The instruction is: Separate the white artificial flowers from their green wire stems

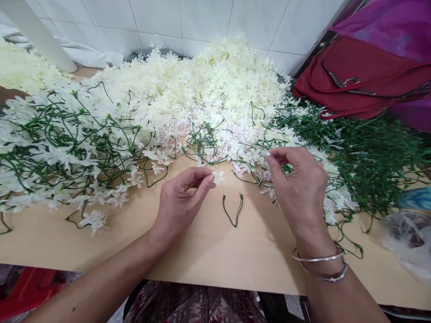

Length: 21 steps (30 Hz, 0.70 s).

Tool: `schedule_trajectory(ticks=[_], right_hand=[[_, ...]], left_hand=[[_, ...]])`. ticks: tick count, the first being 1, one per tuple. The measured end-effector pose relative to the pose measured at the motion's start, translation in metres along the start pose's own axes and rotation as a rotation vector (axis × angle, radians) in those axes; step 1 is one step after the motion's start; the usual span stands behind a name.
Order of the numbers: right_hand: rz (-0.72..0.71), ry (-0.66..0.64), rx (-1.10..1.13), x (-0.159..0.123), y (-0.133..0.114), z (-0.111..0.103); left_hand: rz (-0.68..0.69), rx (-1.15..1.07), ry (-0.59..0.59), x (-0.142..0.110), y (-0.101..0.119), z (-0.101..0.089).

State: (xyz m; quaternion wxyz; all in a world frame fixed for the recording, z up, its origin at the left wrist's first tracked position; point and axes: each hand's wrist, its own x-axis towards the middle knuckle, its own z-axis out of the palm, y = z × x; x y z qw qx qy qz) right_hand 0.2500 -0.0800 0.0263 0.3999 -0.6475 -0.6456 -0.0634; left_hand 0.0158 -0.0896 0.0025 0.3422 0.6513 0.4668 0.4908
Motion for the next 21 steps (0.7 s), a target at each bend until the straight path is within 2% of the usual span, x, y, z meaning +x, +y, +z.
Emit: schedule_trajectory(ticks=[6,10,14,21], right_hand=[[-0.207,0.091,0.189,-0.008,-0.023,0.000],[-0.276,-0.053,0.353,-0.019,-0.037,0.007],[-0.220,-0.147,0.442,-0.024,-0.041,0.013],[0.046,-0.312,0.635,-0.029,-0.045,0.017]], left_hand=[[-0.096,-0.075,0.028,0.001,-0.003,-0.003],[-0.132,-0.125,0.015,0.002,-0.003,-0.003],[-0.129,-0.143,0.020,0.002,-0.001,-0.001],[-0.083,-0.098,0.020,0.001,-0.003,-0.001]])
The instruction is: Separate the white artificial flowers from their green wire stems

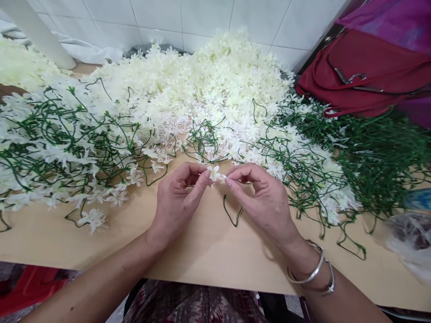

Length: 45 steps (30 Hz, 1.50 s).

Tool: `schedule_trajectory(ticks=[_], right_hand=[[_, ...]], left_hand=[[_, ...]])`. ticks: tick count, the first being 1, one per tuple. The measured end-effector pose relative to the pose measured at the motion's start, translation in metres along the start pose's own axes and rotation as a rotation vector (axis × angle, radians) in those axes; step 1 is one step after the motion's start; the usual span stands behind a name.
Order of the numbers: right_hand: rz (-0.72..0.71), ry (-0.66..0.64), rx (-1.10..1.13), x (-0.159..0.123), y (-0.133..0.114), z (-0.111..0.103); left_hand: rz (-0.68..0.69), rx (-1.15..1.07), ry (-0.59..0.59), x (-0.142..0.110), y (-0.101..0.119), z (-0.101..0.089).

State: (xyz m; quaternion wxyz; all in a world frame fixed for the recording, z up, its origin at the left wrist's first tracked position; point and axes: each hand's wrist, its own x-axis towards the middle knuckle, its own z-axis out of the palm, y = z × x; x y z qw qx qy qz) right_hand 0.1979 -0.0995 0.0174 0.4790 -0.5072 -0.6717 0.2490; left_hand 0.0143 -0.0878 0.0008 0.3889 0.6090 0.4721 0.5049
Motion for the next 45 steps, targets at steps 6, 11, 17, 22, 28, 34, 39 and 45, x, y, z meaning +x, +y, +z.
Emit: schedule_trajectory(ticks=[6,11,17,22,28,34,39,45], right_hand=[[0.103,-0.051,0.066,-0.002,0.002,0.005],[0.141,-0.024,0.082,-0.002,0.001,0.009],[0.272,0.030,0.169,-0.002,0.002,0.011],[0.255,0.086,0.154,-0.003,-0.001,0.011],[0.183,0.098,0.030,-0.005,-0.005,0.015],[-0.025,0.164,-0.205,-0.007,-0.009,0.014],[0.090,0.127,-0.036,-0.006,-0.008,0.013],[0.135,0.060,0.161,-0.006,-0.005,0.014]], left_hand=[[0.038,0.040,0.049,0.000,0.001,0.000],[0.088,0.083,0.005,0.000,0.001,0.002],[0.080,0.072,-0.050,-0.002,0.000,0.003],[-0.005,-0.009,-0.084,-0.001,-0.002,0.005],[-0.067,-0.065,-0.102,0.000,-0.003,0.006],[-0.013,-0.069,-0.082,-0.002,-0.001,0.005],[-0.027,-0.119,-0.075,0.000,0.001,0.006],[-0.152,-0.215,-0.074,0.006,0.003,0.004]])
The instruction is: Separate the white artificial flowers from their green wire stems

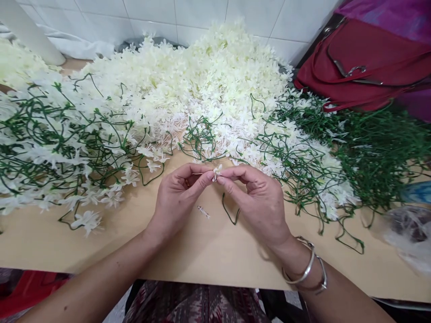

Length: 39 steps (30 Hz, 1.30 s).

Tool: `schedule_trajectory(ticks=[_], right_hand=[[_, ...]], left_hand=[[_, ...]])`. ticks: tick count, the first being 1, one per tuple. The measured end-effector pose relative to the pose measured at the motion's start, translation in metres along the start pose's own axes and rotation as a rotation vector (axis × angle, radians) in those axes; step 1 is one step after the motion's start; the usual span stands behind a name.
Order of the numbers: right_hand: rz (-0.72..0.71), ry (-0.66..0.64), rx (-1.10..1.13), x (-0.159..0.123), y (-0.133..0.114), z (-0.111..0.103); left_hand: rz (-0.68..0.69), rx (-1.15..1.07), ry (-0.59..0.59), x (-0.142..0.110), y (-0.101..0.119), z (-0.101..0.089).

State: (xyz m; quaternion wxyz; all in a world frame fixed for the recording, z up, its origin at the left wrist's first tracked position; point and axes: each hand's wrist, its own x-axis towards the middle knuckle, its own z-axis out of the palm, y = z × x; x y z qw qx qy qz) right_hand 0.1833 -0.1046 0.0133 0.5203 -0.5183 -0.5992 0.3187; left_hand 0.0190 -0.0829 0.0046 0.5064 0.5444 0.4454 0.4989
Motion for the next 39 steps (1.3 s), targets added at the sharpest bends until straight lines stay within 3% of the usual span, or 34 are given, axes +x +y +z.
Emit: schedule_trajectory(ticks=[7,13,16,22,27,31,33,39], right_hand=[[-0.159,0.058,-0.167,0.003,-0.001,-0.001],[-0.391,-0.040,-0.374,0.002,0.002,0.000],[-0.443,-0.087,-0.394,0.002,0.003,-0.001],[-0.415,-0.030,-0.440,0.004,0.000,-0.011],[-0.257,-0.304,-0.623,0.001,-0.002,-0.013],[-0.199,-0.396,-0.656,-0.002,-0.001,-0.009],[-0.189,-0.359,-0.592,-0.001,0.001,-0.010],[-0.018,-0.038,-0.201,0.009,0.003,-0.019]], left_hand=[[-0.055,-0.044,-0.028,-0.001,0.005,0.000],[-0.108,-0.123,-0.025,0.000,0.000,-0.001],[-0.140,-0.176,0.003,0.001,-0.004,-0.002],[-0.023,-0.158,0.108,0.000,0.003,-0.002],[0.067,-0.089,0.125,-0.003,0.010,-0.001],[0.075,-0.031,0.121,-0.003,0.008,-0.001],[0.097,-0.018,0.136,-0.001,0.007,-0.001],[0.101,-0.014,0.243,0.002,0.009,-0.004]])
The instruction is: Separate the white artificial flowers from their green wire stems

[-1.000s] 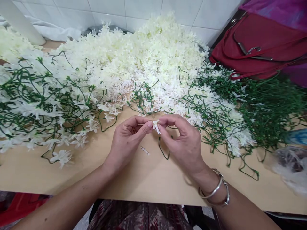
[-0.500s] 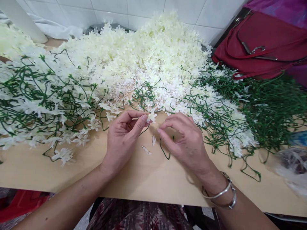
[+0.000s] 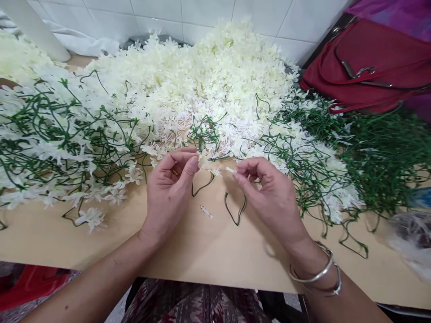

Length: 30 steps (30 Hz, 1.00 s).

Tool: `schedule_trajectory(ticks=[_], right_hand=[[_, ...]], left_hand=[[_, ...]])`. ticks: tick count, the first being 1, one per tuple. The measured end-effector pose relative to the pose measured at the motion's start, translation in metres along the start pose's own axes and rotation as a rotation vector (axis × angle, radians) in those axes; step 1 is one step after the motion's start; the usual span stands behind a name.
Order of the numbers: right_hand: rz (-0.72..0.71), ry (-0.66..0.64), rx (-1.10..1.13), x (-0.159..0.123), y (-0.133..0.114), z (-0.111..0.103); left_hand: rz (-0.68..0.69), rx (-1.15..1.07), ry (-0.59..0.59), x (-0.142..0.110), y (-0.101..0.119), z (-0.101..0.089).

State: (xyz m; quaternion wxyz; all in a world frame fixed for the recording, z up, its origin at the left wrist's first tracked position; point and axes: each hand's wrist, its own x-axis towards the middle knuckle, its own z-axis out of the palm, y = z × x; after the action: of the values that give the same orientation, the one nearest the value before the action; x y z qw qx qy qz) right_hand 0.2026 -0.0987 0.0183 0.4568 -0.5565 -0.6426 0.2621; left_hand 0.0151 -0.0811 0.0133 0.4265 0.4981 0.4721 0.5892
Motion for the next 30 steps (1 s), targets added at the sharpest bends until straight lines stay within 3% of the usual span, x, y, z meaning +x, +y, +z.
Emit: schedule_trajectory(ticks=[3,7,11,17,30], right_hand=[[0.038,0.015,0.230,0.001,-0.007,0.000],[-0.063,0.036,0.346,-0.001,-0.014,0.004],[-0.171,0.056,0.223,-0.004,-0.009,0.008],[-0.169,0.050,0.183,-0.001,0.006,0.012],[-0.274,0.169,-0.068,-0.003,-0.001,0.018]], left_hand=[[-0.060,-0.053,-0.095,-0.003,0.000,0.001],[-0.107,-0.084,-0.191,-0.005,0.000,0.003],[-0.166,-0.116,-0.234,-0.004,-0.001,0.003],[-0.285,-0.265,-0.354,-0.005,-0.007,0.003],[-0.324,-0.233,-0.313,-0.007,-0.007,0.003]])
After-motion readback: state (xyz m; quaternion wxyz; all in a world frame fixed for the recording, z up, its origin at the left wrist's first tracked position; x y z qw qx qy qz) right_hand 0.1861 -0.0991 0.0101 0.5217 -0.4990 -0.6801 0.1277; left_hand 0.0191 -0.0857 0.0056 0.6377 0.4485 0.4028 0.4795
